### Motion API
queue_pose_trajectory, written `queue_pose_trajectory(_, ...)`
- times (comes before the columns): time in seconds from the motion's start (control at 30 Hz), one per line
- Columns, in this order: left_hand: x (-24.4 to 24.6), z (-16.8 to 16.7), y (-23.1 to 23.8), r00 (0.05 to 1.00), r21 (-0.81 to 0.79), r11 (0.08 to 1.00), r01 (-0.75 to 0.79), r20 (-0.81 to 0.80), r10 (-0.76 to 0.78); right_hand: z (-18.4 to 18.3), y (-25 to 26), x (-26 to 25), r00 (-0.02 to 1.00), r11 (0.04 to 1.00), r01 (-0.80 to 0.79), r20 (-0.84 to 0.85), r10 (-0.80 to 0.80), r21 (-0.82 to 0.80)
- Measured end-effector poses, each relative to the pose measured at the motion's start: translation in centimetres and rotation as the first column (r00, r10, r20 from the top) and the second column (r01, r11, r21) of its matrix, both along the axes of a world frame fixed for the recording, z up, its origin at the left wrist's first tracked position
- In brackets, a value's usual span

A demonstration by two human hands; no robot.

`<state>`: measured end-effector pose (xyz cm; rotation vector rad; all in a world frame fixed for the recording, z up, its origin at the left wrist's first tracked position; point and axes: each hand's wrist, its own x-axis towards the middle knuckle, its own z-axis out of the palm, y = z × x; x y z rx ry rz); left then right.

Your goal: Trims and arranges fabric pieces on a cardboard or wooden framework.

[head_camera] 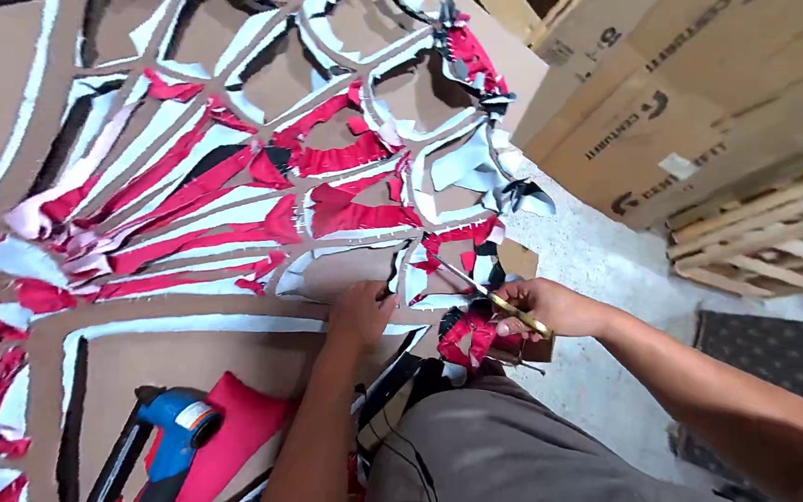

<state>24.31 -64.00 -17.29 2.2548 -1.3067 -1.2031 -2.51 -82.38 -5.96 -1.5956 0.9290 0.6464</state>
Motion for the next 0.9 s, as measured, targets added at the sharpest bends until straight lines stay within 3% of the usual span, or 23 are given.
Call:
queue_pose_trajectory(0.13,0.3,0.6,-1.9,0.983,0.251,0.958,0.139,-0.152,-0.102,-0.1,1.2,-2.8,0.998,0.998,0.064,0.01,-0.064,0.002)
queue_pose_trajectory(0.27,1.4,0.6,-1.6,0.964,0.245,0.954,0.175,-0.239,-0.116,-0.1,1.7,-4.1,0.998,0.998,0.052,0.023,-0.052,-0.029)
queue_pose_trajectory(0.37,1.6,0.7,-1.0,0.962,0.159,0.97,0.185,-0.229,-0.146,0.2,0.9,-3.7,0.988,0.965,-0.152,0.004,0.157,-0.215)
queue_pose_trajectory(0.43,1.5,0.5,-0.5,0.959,0.092,0.973,0.21,-0.215,-0.187,0.8,-0.7,-2.0,0.93,0.878,-0.358,-0.041,0.364,-0.318)
queue_pose_trajectory(0.5,1.0,0.5,0.0,0.966,0.054,0.976,0.21,-0.165,-0.199,1.9,-2.6,0.9,0.797,0.69,-0.581,-0.128,0.59,-0.433)
queue_pose_trajectory(0.57,0.3,0.5,1.0,0.986,0.011,0.988,0.156,-0.063,-0.155,3.6,-3.8,5.2,0.588,0.395,-0.753,-0.268,0.763,-0.526)
queue_pose_trajectory(0.63,0.0,0.0,2.1,0.996,-0.05,0.995,0.087,0.012,-0.087,5.1,-4.2,10.1,0.368,0.091,-0.788,-0.347,0.862,-0.609)
queue_pose_trajectory(0.7,0.0,-0.8,2.8,0.999,-0.156,0.987,0.032,0.005,-0.031,6.1,-3.2,15.0,0.189,-0.13,-0.765,-0.412,0.891,-0.631)
queue_pose_trajectory(0.8,-0.3,-1.9,2.8,1.0,-0.29,0.957,-0.01,-0.024,0.004,7.7,0.6,21.2,-0.003,-0.313,-0.795,-0.512,0.859,-0.52)
queue_pose_trajectory(0.9,-0.5,-2.5,3.0,1.0,-0.299,0.954,-0.025,-0.008,0.024,7.9,4.8,24.4,-0.16,-0.424,-0.832,-0.576,0.801,-0.358)
